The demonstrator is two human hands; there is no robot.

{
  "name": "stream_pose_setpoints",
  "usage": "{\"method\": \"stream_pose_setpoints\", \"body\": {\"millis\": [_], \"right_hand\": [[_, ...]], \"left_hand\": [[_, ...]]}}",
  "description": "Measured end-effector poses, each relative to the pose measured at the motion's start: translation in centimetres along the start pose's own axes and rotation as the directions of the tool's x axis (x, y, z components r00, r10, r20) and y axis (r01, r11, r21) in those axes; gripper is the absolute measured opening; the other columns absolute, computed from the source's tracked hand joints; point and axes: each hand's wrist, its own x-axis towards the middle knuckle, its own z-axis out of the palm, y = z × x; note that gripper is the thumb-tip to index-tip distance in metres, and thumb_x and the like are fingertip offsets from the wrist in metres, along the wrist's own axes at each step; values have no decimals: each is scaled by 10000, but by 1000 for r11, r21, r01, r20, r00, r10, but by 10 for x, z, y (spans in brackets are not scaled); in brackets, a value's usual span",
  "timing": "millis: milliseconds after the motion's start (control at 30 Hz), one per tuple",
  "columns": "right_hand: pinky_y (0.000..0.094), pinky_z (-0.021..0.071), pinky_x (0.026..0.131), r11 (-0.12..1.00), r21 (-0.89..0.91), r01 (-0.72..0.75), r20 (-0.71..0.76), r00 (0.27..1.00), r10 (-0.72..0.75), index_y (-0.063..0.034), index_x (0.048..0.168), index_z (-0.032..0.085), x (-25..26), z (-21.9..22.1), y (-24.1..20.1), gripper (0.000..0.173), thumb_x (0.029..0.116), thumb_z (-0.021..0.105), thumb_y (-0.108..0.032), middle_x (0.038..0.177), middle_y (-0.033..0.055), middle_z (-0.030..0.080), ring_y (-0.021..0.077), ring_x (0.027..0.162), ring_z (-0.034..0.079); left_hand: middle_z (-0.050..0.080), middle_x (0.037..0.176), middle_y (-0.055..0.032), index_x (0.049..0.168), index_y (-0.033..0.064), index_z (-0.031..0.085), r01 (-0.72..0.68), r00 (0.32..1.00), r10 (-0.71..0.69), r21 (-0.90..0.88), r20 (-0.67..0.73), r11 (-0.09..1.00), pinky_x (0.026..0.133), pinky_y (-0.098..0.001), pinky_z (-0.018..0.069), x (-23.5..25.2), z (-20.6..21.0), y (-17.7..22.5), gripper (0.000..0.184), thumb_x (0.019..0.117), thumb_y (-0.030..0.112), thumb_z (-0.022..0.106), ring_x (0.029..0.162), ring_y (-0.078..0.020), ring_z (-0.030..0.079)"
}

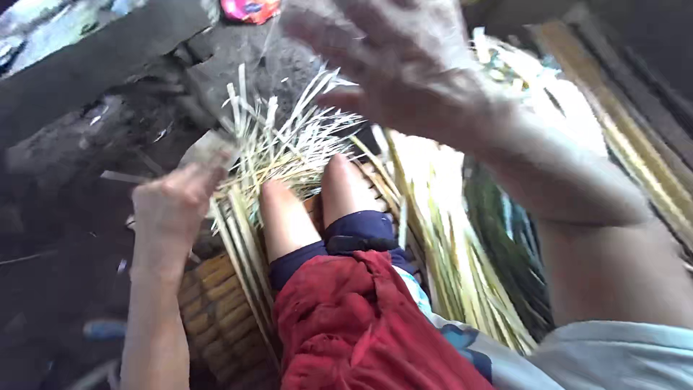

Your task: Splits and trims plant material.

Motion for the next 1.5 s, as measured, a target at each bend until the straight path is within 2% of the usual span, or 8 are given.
{"method": "stream_pose_setpoints", "body": {"millis": [100, 233, 433, 633, 867, 1033, 1333, 1500], "right_hand": [[584, 367, 1154, 996, -79, -43, 71, 996, 49, -164, 1359, 659, -50, -14, 3, 453, 1016, 585, -450, 1280, 143, 690, 367, 1262, 610], [440, 517, 536, 966, 115, -230, 158, 965, 211, -68, 1045, 750, -124, -28, -8, 222, 1031, 590, -222, 760, 102, 678, 278, 625, 666], [379, 503, 516, 834, -63, -549, 122, 825, 552, -148, 1207, 732, -200, -50, -45, 256, 986, 667, -259, 761, 47, 653, 217, 607, 628], [539, 506, 497, 427, -297, -854, -118, 476, 871, -112, 1354, 662, -254, -50, -38, 364, 1021, 545, -25, 886, 211, 694, 393, 613, 663], [732, 487, 757, 26, -305, -952, -80, 53, 995, -153, 1388, 594, -400, 13, 7, 338, 1069, 501, -212, 1093, 297, 672, 542, 964, 654], [763, 341, 1055, -180, -344, -922, 90, -223, 971, -71, 1475, 518, -435, 55, 46, 524, 1030, 553, -346, 1468, 356, 464, 570, 1360, 428], [668, 451, 1001, 567, 49, -822, 554, 495, 669, -61, 1378, 632, -266, 125, -71, 380, 1044, 575, -233, 1287, 308, 612, 516, 1200, 580], [613, 539, 818, 747, 155, -646, 714, 596, 367, -84, 1216, 714, -279, 156, -132, 322, 989, 655, -305, 1083, 258, 677, 482, 1031, 659]], "left_hand": [[697, 825, -171, 1375, 166, 642, -337, 940, 332, -61, -84, 939, 525, -539, 502, 51, 37, 44, 327, 1074, 208, 522, 614, -368, 661], [696, 784, -129, 1365, 243, 661, -518, 853, 495, -142, -167, 843, 503, -492, 485, 88, 80, 67, 320, 1064, 266, 553, 575, -305, 653], [717, 800, -150, 1244, 117, 734, -675, 736, 633, -188, -238, 714, 525, -481, 503, 124, 65, 152, 265, 1013, 111, 605, 624, -328, 679], [305, 1664, -136, 1580, 161, 395, -715, 688, 684, -62, -243, 697, 1223, -659, 88, 139, 68, 187, 654, 1024, 449, 581, 1555, -353, 218], [427, 1574, -216, 1410, 58, 598, -98, 995, 94, -207, -27, 973, 1213, -688, 101, 78, 134, 53, 462, 1038, 332, 586, 1516, -432, 283], [489, 1485, -296, 1371, -11, 610, 551, 831, -524, -147, 187, 822, 1184, -674, 207, 4, 173, -57, 410, 1033, 221, 600, 1433, -479, 390], [338, 1598, -283, 1454, 3, 531, 808, 559, -749, -30, 356, 589, 1199, -652, 195, 14, 256, -106, 512, 1082, 352, 485, 1487, -461, 302], [233, 1648, -280, 1496, 22, 492, 831, 507, -760, 3, 406, 556, 1205, -664, 149, 37, 281, -120, 579, 1043, 375, 570, 1528, -470, 197]]}}
